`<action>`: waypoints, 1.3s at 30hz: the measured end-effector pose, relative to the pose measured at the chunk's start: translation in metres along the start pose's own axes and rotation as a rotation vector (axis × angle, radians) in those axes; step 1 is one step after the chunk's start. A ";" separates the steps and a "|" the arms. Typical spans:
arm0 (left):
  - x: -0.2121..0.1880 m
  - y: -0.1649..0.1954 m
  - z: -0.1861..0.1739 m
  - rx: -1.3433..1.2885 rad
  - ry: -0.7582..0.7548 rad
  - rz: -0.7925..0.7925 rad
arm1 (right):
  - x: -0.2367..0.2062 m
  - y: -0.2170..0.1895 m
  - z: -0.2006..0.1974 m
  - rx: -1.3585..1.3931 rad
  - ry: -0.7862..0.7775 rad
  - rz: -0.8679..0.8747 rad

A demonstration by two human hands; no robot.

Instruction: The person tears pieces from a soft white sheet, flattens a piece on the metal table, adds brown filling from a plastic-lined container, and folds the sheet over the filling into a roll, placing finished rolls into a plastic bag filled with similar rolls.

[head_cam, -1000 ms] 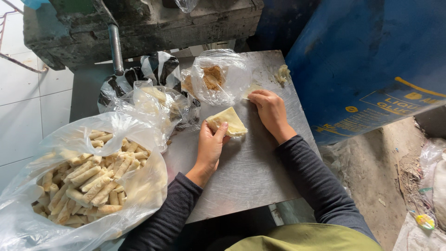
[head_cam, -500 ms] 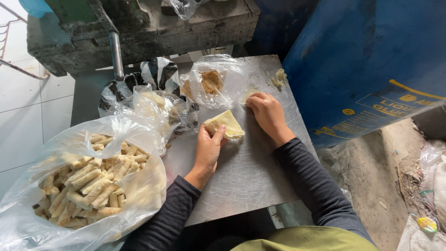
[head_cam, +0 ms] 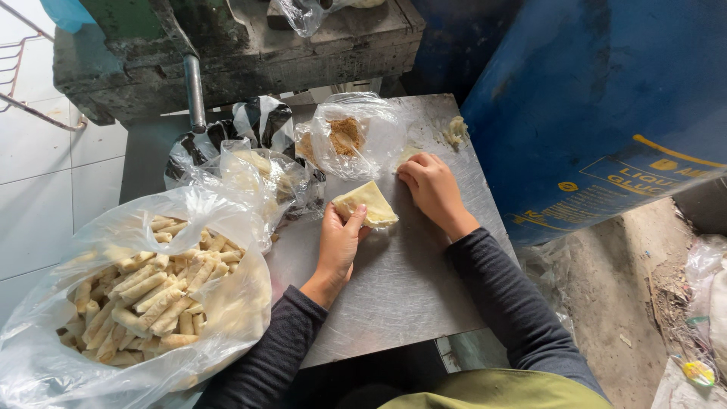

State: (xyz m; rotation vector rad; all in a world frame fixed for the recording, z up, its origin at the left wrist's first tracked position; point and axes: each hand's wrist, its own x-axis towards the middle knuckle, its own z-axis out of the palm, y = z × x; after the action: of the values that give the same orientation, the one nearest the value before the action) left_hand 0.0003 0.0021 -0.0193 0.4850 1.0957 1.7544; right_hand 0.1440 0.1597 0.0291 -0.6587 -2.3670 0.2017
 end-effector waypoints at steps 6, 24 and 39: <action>0.000 0.003 0.000 0.019 0.013 -0.005 | 0.001 -0.002 0.011 -0.071 0.056 -0.026; -0.003 0.004 0.002 0.017 0.004 -0.012 | -0.004 0.043 -0.013 -0.013 0.042 0.451; -0.002 -0.002 0.002 -0.015 -0.009 0.031 | 0.004 -0.051 -0.033 0.531 -0.417 0.035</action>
State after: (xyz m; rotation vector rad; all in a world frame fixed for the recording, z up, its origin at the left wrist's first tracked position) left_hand 0.0042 0.0014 -0.0199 0.5029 1.0728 1.7843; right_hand 0.1424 0.1167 0.0725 -0.4243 -2.5204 1.0275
